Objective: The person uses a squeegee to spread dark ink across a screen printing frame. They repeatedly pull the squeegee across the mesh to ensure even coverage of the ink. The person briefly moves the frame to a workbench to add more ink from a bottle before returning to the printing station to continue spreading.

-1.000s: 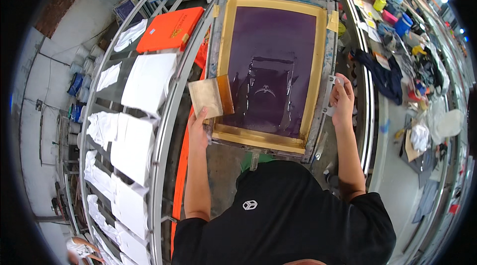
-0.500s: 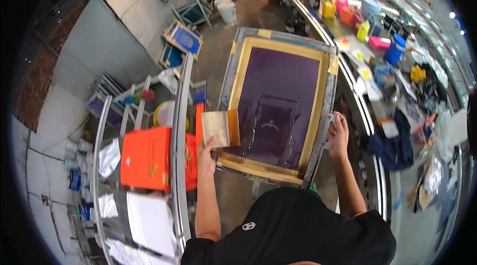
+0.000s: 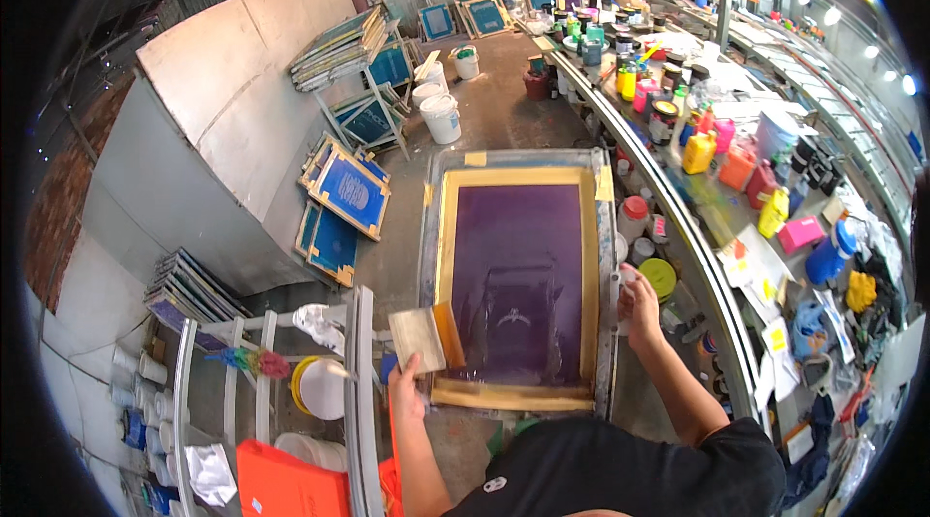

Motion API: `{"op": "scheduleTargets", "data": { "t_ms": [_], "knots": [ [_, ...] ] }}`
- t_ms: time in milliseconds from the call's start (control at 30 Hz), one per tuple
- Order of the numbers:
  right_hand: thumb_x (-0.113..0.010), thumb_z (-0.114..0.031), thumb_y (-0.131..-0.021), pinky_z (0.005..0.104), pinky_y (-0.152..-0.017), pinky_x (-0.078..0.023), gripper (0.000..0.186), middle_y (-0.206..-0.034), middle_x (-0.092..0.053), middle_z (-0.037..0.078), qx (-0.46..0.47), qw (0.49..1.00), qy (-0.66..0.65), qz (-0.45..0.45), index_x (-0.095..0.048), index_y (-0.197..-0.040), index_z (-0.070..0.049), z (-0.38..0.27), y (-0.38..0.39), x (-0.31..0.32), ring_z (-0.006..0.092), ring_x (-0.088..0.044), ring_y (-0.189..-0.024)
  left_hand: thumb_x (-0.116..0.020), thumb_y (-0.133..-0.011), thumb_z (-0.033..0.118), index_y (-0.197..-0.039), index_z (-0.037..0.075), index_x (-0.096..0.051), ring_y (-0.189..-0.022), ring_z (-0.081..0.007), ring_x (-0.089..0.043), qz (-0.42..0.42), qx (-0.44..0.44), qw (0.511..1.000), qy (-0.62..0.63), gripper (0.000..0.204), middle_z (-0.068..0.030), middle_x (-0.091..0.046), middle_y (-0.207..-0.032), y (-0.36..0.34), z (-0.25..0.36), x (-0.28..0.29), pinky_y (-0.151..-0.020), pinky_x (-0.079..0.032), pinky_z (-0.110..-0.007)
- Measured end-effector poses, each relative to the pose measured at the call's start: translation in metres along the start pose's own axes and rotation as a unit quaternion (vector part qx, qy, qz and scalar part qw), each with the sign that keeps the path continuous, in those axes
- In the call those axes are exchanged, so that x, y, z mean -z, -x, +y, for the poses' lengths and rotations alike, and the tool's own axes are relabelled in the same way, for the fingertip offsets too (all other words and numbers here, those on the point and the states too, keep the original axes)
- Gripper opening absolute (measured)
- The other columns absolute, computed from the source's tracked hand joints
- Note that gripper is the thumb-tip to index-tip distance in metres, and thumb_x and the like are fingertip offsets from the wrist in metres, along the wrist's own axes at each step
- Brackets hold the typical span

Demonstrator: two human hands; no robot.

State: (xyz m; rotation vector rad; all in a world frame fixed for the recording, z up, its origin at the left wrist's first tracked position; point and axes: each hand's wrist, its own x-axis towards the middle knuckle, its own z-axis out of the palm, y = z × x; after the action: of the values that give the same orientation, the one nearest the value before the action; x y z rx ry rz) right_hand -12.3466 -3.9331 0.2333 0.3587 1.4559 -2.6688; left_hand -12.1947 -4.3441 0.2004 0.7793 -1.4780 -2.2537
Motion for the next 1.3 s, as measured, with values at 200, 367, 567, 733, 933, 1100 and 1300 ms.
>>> {"op": "scheduleTargets", "data": {
  "t_ms": [200, 367, 567, 733, 933, 1100, 1300],
  "knots": [
    [-0.052, -0.020, -0.102, 0.0254, -0.055, -0.037, 0.027, -0.074, -0.050, -0.006, 0.027, 0.991, -0.040, 0.124, -0.059, -0.128, -0.012, 0.007, -0.163, -0.065, 0.0062, -0.045, -0.061, -0.080, -0.091, 0.023, -0.126, -0.005, -0.063, -0.110, -0.0205, -0.066, -0.067, 0.045, 0.997, -0.017, 0.048, -0.0121, -0.070, -0.122, -0.211, 0.054, -0.100, -0.098, -0.050, -0.036],
    [-0.060, -0.033, -0.103, 0.0238, -0.053, -0.033, 0.018, -0.070, -0.046, -0.006, 0.007, 0.979, -0.084, 0.184, -0.054, -0.098, -0.017, -0.004, -0.263, -0.097, 0.0051, -0.038, -0.055, -0.077, -0.093, 0.018, -0.123, -0.005, -0.064, -0.108, -0.0195, -0.066, -0.134, 0.051, 0.987, -0.073, 0.039, -0.0115, -0.070, -0.119, -0.358, 0.078, -0.177, -0.097, -0.050, -0.034],
    [-0.061, -0.033, -0.104, 0.0244, -0.053, -0.034, 0.019, -0.075, -0.051, -0.005, 0.049, 0.973, -0.072, 0.214, -0.059, -0.110, -0.016, 0.008, -0.445, -0.152, 0.0051, -0.043, -0.058, -0.078, -0.093, 0.021, -0.125, -0.004, -0.063, -0.109, -0.0195, -0.066, -0.129, 0.025, 0.989, -0.067, 0.044, -0.0110, -0.070, -0.121, -0.550, 0.077, -0.272, -0.098, -0.048, -0.033],
    [-0.063, -0.033, -0.103, 0.0254, -0.054, -0.033, 0.019, -0.074, -0.052, -0.005, 0.065, 0.985, -0.044, 0.153, -0.059, -0.108, -0.016, -0.029, -0.623, -0.229, 0.0063, -0.044, -0.060, -0.079, -0.092, 0.024, -0.129, -0.006, -0.061, -0.117, -0.0211, -0.061, -0.081, -0.030, 0.994, -0.063, 0.050, -0.0122, -0.067, -0.127, -0.688, 0.107, -0.359, -0.104, -0.044, -0.035],
    [-0.064, -0.028, -0.102, 0.0246, -0.056, -0.033, 0.014, -0.074, -0.050, -0.007, 0.008, 0.996, -0.034, 0.081, -0.059, -0.104, -0.016, -0.031, -0.790, -0.308, 0.0056, -0.044, -0.062, -0.080, -0.090, 0.019, -0.138, -0.003, -0.054, -0.130, -0.0232, -0.054, -0.088, 0.005, 0.995, 0.041, 0.059, -0.0101, -0.062, -0.137, -0.821, 0.110, -0.351, -0.113, -0.037, -0.039],
    [-0.064, -0.033, -0.101, 0.0270, -0.053, -0.034, 0.020, -0.066, -0.045, -0.006, 0.027, 0.995, 0.015, 0.092, -0.061, -0.101, -0.013, -0.020, -0.949, -0.401, 0.0078, -0.044, -0.055, -0.078, -0.092, 0.019, -0.139, -0.003, -0.055, -0.129, -0.0223, -0.055, -0.049, -0.017, 0.999, 0.011, 0.057, -0.0095, -0.062, -0.136, -0.972, 0.117, -0.386, -0.112, -0.037, -0.038],
    [-0.065, -0.030, -0.101, 0.0263, -0.052, -0.032, 0.019, -0.068, -0.043, -0.005, 0.030, 0.991, 0.003, 0.132, -0.058, -0.102, -0.012, -0.030, -1.092, -0.467, 0.0071, -0.038, -0.055, -0.079, -0.092, 0.020, -0.136, -0.003, -0.057, -0.123, -0.0213, -0.058, -0.088, 0.007, 0.996, 0.006, 0.054, -0.0082, -0.065, -0.132, -1.144, 0.162, -0.480, -0.108, -0.040, -0.036]
  ]
}}
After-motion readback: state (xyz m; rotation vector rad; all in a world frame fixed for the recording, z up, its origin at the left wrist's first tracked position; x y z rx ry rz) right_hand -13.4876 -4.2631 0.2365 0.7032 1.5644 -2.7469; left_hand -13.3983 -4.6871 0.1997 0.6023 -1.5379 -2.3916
